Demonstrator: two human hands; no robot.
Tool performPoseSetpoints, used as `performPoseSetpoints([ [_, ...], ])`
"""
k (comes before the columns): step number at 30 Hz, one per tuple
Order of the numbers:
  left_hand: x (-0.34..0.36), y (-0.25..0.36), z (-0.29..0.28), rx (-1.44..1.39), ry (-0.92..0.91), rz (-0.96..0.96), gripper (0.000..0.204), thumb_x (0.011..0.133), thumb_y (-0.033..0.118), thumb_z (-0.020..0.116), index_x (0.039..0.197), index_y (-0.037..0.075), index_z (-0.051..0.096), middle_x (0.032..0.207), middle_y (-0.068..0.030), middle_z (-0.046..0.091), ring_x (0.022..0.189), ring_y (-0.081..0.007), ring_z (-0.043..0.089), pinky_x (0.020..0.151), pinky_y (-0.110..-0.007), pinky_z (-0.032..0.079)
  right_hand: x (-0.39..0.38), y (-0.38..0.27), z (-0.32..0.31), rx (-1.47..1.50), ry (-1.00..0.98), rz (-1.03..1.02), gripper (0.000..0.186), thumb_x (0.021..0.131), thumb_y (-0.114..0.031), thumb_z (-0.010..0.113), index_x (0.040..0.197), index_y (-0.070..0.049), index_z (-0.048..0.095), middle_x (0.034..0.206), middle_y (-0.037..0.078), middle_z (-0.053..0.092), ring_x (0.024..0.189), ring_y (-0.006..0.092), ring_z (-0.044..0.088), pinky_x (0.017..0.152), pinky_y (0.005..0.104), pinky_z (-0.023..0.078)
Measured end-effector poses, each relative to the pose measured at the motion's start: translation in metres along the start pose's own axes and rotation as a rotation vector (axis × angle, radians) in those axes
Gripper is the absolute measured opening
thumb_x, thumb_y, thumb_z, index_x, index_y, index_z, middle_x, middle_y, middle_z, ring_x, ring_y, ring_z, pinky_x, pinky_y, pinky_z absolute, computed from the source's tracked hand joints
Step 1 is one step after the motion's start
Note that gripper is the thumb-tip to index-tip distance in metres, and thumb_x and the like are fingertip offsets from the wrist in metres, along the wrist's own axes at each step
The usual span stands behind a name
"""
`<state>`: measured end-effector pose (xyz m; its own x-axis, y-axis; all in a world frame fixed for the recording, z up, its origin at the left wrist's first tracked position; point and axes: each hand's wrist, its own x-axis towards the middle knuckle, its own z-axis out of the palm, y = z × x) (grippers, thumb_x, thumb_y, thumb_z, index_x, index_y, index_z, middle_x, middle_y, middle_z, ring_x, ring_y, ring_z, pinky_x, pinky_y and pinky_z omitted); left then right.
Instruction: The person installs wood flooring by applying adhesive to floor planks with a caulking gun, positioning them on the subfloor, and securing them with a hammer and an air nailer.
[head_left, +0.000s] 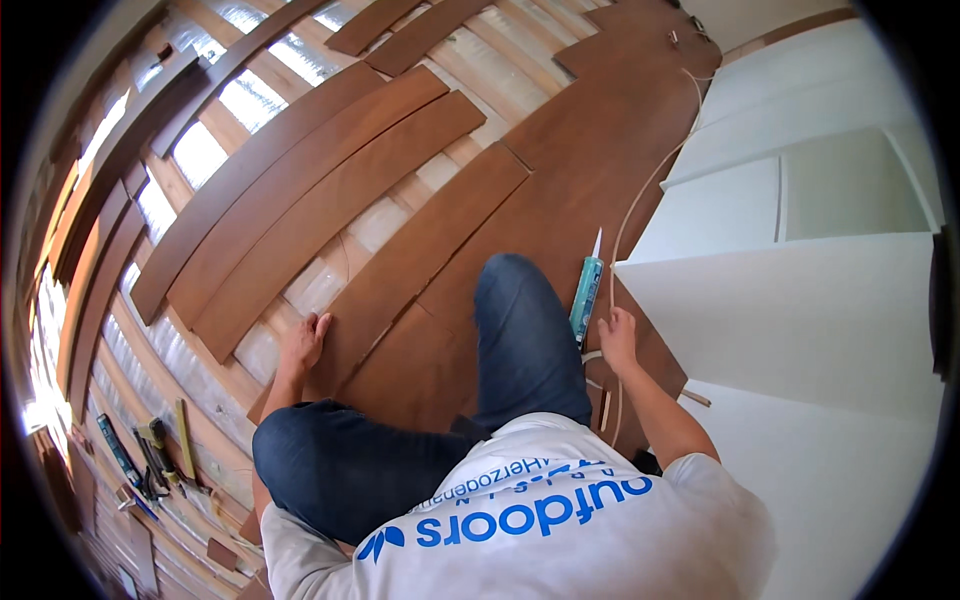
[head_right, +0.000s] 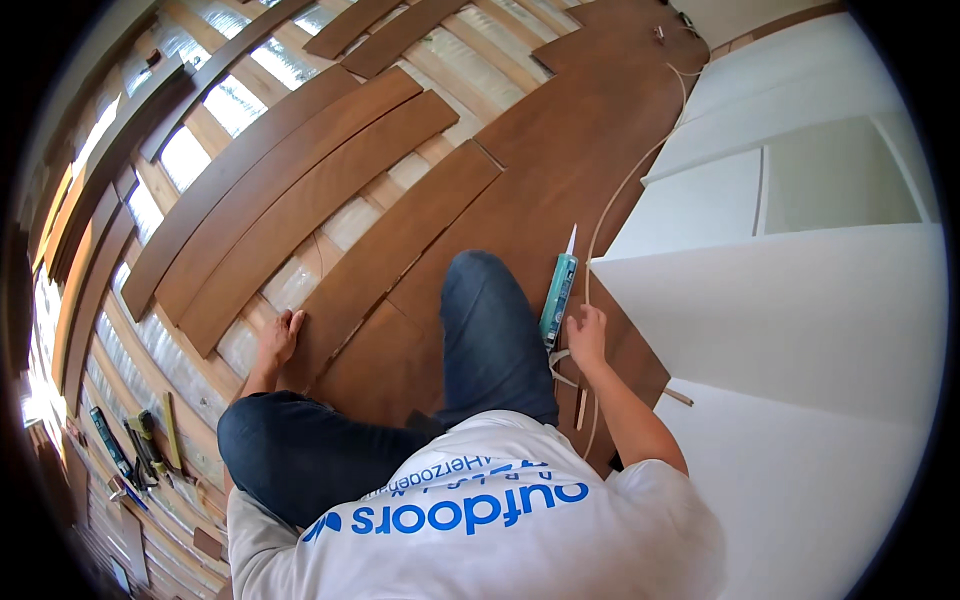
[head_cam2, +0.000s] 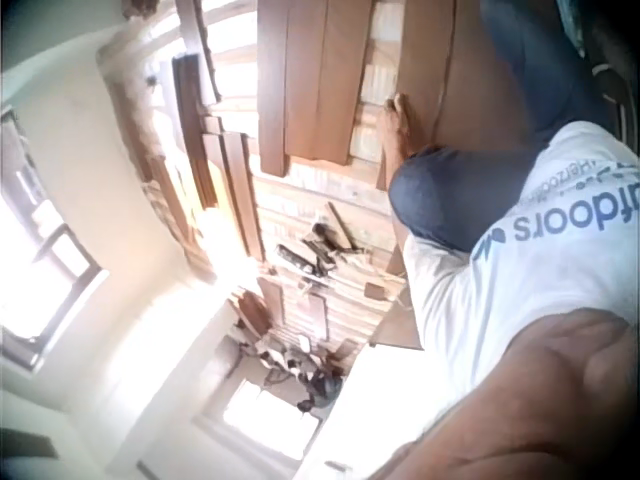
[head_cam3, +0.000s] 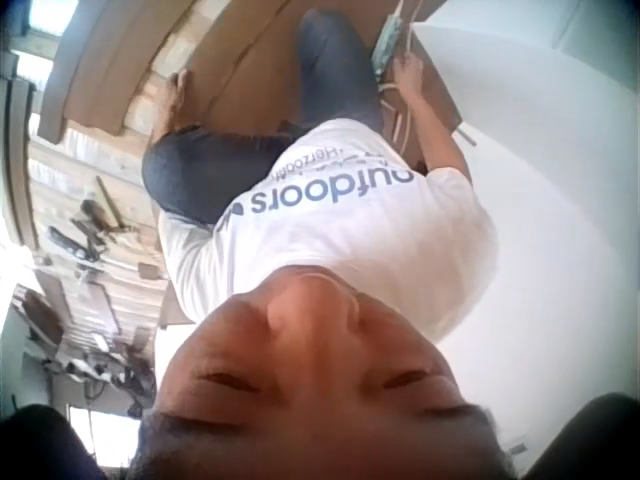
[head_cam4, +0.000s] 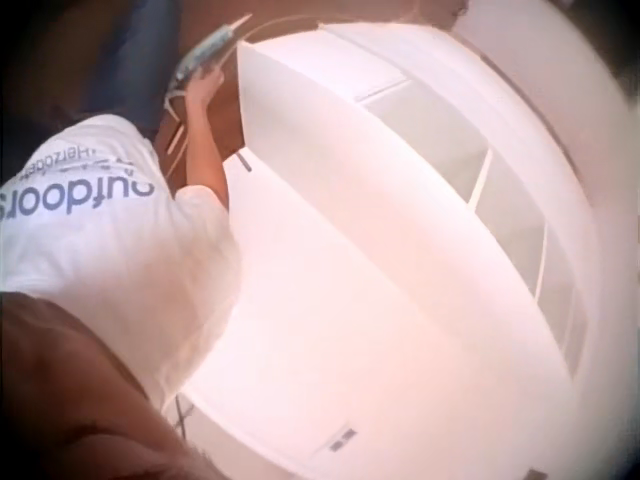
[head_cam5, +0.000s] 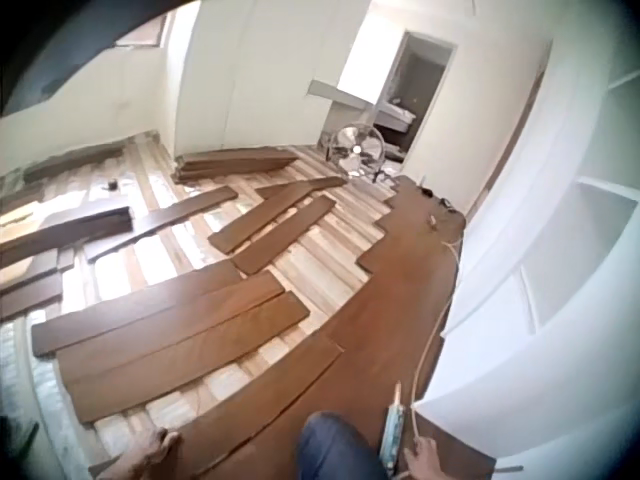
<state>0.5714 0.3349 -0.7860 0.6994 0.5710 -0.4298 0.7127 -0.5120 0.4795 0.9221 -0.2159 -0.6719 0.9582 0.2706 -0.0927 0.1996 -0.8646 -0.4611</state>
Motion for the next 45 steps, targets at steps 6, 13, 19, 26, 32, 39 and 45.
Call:
performPoseSetpoints([
  [6, -0.016, 0.005, -0.021, 0.217, 0.291, 0.266, 0.024, 0.106, 0.029, 0.059, 0.118, 0.016, 0.075, 0.109, -0.0155, 0.066, 0.092, -0.0376, 0.068, 0.083, -0.047, 0.054, 0.01, 0.053, 0.072, -0.12, -0.168, 0.262, 0.076, 0.096, -0.039, 0.075, 0.145, 0.011, 0.046, 0.143, 0.031, 0.055, 0.128, 0.0436, 0.059, 0.106, 0.0464, 0.05],
  [13, -0.215, -0.071, -0.067, -0.268, 0.548, -0.174, 0.025, 0.108, 0.015, 0.06, 0.129, 0.007, 0.07, 0.103, -0.0075, 0.069, 0.09, -0.0189, 0.064, 0.079, -0.031, 0.052, 0.039, 0.053, 0.11, -0.235, -0.173, 0.352, 0.083, 0.087, -0.04, 0.082, 0.14, 0.013, 0.047, 0.137, 0.037, 0.057, 0.127, 0.0525, 0.057, 0.106, 0.0549, 0.048],
  [19, -0.438, -0.098, 0.046, -1.148, 0.66, -0.975, 0.033, 0.108, 0.016, 0.062, 0.139, 0.009, 0.065, 0.107, -0.0006, 0.068, 0.089, -0.0097, 0.063, 0.079, -0.025, 0.052, 0.046, 0.072, 0.082, -0.155, -0.026, 0.069, 0.066, 0.089, -0.039, 0.079, 0.13, 0.01, 0.06, 0.123, 0.028, 0.07, 0.116, 0.0444, 0.068, 0.102, 0.0473, 0.05],
  [26, -0.483, -0.027, 0.055, -1.521, 0.648, -1.068, 0.038, 0.106, 0.019, 0.065, 0.142, 0.008, 0.06, 0.108, -0.0002, 0.068, 0.091, -0.0097, 0.063, 0.077, -0.024, 0.051, 0.115, -0.052, -0.032, 0.295, -0.38, -0.007, 0.054, 0.096, -0.024, 0.07, 0.138, 0.005, 0.055, 0.122, 0.018, 0.068, 0.101, 0.0265, 0.07, 0.089, 0.0367, 0.056],
  [32, -0.339, -0.017, -0.078, -1.495, 0.548, -0.46, 0.039, 0.105, 0.021, 0.066, 0.142, 0.007, 0.06, 0.112, 0.0002, 0.067, 0.096, -0.01, 0.064, 0.083, -0.025, 0.051, 0.091, -0.213, -0.131, 1.164, -1.13, 0.021, 0.066, 0.106, -0.043, 0.056, 0.156, -0.004, 0.037, 0.125, 0.017, 0.063, 0.085, 0.022, 0.071, 0.067, 0.0356, 0.064],
  [39, -0.234, 0.142, -0.138, -1.435, -0.102, -0.002, 0.052, 0.105, 0.041, 0.067, 0.144, 0.008, 0.058, 0.126, -0.0074, 0.068, 0.114, -0.0161, 0.067, 0.097, -0.031, 0.054, 0.009, -0.305, -0.067, 1.138, -1.708, 0.052, 0.061, 0.105, -0.049, 0.057, 0.138, 0.003, 0.051, 0.113, 0.018, 0.067, 0.076, 0.0218, 0.071, 0.064, 0.0353, 0.062],
  [45, -0.155, 0.187, -0.12, -1.867, -0.204, 0.117, 0.053, 0.1, 0.049, 0.07, 0.128, 0.005, 0.061, 0.127, -0.0149, 0.068, 0.122, -0.0324, 0.067, 0.109, -0.051, 0.051, -0.034, -0.364, -0.018, 0.759, -1.828, 0.088, 0.067, 0.106, -0.059, 0.049, 0.127, 0.003, 0.06, 0.112, 0.018, 0.069, 0.078, 0.0239, 0.07, 0.072, 0.0361, 0.061],
])
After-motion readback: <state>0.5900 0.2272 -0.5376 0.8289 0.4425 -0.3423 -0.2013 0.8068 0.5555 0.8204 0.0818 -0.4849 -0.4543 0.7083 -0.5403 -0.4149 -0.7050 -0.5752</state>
